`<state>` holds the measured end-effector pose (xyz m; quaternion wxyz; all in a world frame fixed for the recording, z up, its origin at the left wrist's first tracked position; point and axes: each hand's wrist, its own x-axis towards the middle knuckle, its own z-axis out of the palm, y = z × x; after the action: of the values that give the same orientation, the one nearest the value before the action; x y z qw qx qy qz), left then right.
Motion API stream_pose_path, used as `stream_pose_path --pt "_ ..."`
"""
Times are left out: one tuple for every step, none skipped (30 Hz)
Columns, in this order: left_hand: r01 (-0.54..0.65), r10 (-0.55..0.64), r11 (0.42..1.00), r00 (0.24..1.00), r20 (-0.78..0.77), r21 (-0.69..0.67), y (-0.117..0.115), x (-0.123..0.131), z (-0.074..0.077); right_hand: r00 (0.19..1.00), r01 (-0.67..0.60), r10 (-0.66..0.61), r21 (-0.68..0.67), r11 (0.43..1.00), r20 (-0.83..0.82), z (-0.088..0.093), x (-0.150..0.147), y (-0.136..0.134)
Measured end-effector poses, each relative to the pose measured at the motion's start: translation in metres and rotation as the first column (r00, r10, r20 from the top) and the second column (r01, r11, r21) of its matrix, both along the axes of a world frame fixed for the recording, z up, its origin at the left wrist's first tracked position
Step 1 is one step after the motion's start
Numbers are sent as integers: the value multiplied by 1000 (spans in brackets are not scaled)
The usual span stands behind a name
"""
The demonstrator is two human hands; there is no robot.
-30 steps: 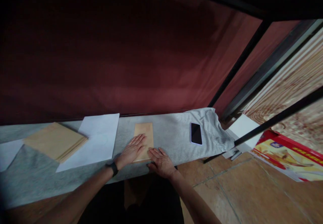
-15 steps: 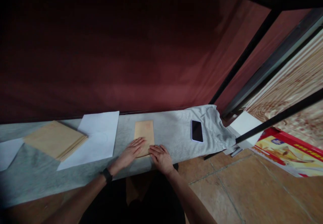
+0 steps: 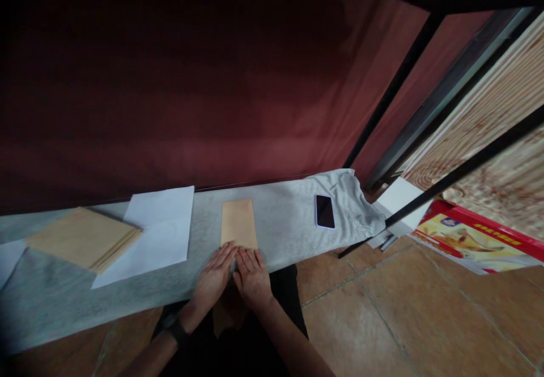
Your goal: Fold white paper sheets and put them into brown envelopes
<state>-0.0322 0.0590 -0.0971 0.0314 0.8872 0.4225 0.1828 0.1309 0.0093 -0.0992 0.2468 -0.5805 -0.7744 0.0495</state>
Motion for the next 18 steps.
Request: stream_pose_path --pt "17 -17 1000 1000 -10 7 -4 0 -1 1000 1 -1 0 1000 15 -1 1 -3" --pt "32 -31 999 999 -20 10 -9 -1 -1 1000 3 -3 1 1000 29 -1 5 -5" --pt "39 -39 999 999 -27 11 -13 -3 -1 999 9 -9 1 1000 41 0 10 -6" --pt "42 -42 999 999 -31 9 -17 -5 -1 999 16 -16 1 1000 47 1 16 -8" --pt "43 -42 999 999 -32 6 -20 -8 -1 998 25 -25 -1 1000 49 2 22 -9" --pt "44 -44 999 999 -32 1 -22 -11 -1 998 35 -34 -5 999 47 3 27 -10" --pt "49 -49 999 998 -31 -6 -23 -13 0 998 44 -43 -9 999 42 5 32 -11" --pt "48 -49 999 998 -29 -12 -23 -14 1 998 51 -50 -12 999 37 6 36 -12" --pt "40 -41 999 999 -25 -18 -22 -13 1 998 56 -55 -14 998 34 6 38 -13" --pt "31 -32 999 999 -22 -25 -20 -9 1 998 60 -60 -14 998 30 7 39 -14" --pt "27 -28 999 999 -21 -32 -16 -2 1 998 66 -66 -13 998 25 6 38 -15" --pt "27 -28 999 999 -22 -41 -10 6 1 997 71 -71 -11 997 20 6 38 -15" --pt "55 -57 997 998 -29 -51 -4 17 1 997 74 -74 -9 997 14 5 36 -15" --pt "85 -88 994 995 -41 -65 5 28 1 997 78 -78 -8 997 8 5 35 -15" --pt "97 -101 992 994 -46 -75 14 39 1 997 81 -81 -9 997 1 4 34 -15" --pt "108 -113 990 992 -49 -90 24 50 1 996 85 -85 -11 996 -5 4 33 -15" --pt "117 -123 987 991 -53 -110 35 60 1 996 89 -90 -15 996 -11 4 33 -15" --pt "112 -119 986 991 -57 -124 46 68 1 995 94 -94 -19 995 -15 4 33 -15"
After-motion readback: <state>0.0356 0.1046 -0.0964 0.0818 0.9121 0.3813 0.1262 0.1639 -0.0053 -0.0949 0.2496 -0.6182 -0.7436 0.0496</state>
